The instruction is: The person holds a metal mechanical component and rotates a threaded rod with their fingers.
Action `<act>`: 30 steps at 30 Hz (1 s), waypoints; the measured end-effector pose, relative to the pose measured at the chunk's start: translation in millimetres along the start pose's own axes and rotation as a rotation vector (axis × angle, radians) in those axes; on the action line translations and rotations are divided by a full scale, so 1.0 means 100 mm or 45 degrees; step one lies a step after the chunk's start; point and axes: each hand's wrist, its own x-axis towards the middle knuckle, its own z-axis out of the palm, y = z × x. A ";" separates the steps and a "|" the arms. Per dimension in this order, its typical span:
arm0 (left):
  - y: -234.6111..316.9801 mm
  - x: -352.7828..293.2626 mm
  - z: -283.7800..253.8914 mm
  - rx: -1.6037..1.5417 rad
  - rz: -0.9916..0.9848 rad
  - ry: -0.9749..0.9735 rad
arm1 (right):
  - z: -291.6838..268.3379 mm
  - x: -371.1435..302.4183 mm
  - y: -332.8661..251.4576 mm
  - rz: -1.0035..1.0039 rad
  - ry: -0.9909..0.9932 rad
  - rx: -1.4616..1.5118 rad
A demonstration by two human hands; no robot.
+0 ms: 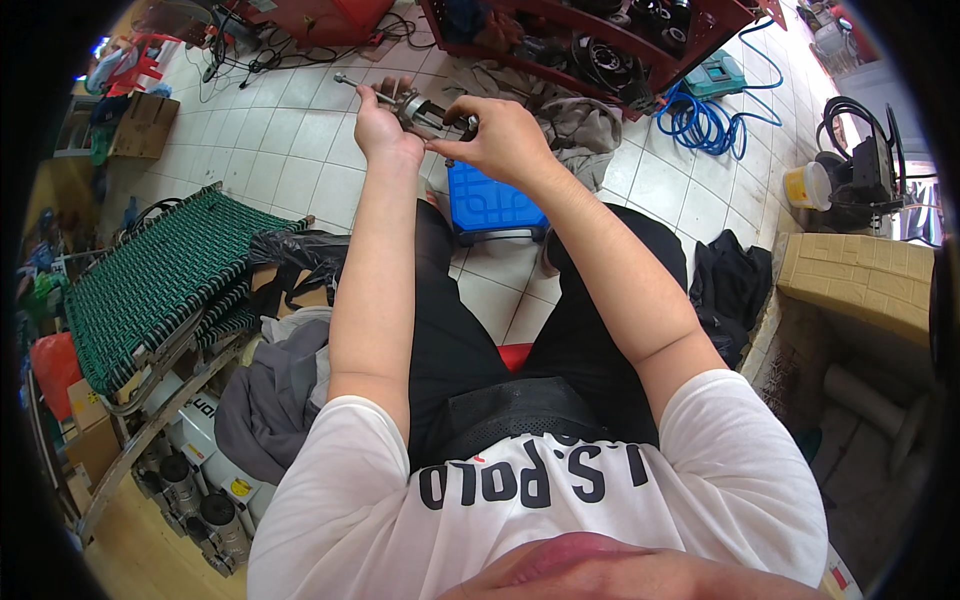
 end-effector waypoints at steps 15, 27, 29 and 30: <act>0.04 -0.11 0.08 0.134 0.011 0.078 | -0.01 0.00 -0.01 0.012 0.016 0.008; -0.03 0.09 -0.08 0.015 -0.001 0.063 | -0.01 0.01 -0.02 0.009 0.009 -0.014; -0.03 0.04 -0.05 -0.028 0.006 0.044 | -0.01 0.00 0.00 0.011 0.009 -0.014; -0.04 0.02 -0.03 -0.040 0.031 0.046 | -0.02 0.00 0.00 0.014 0.008 -0.013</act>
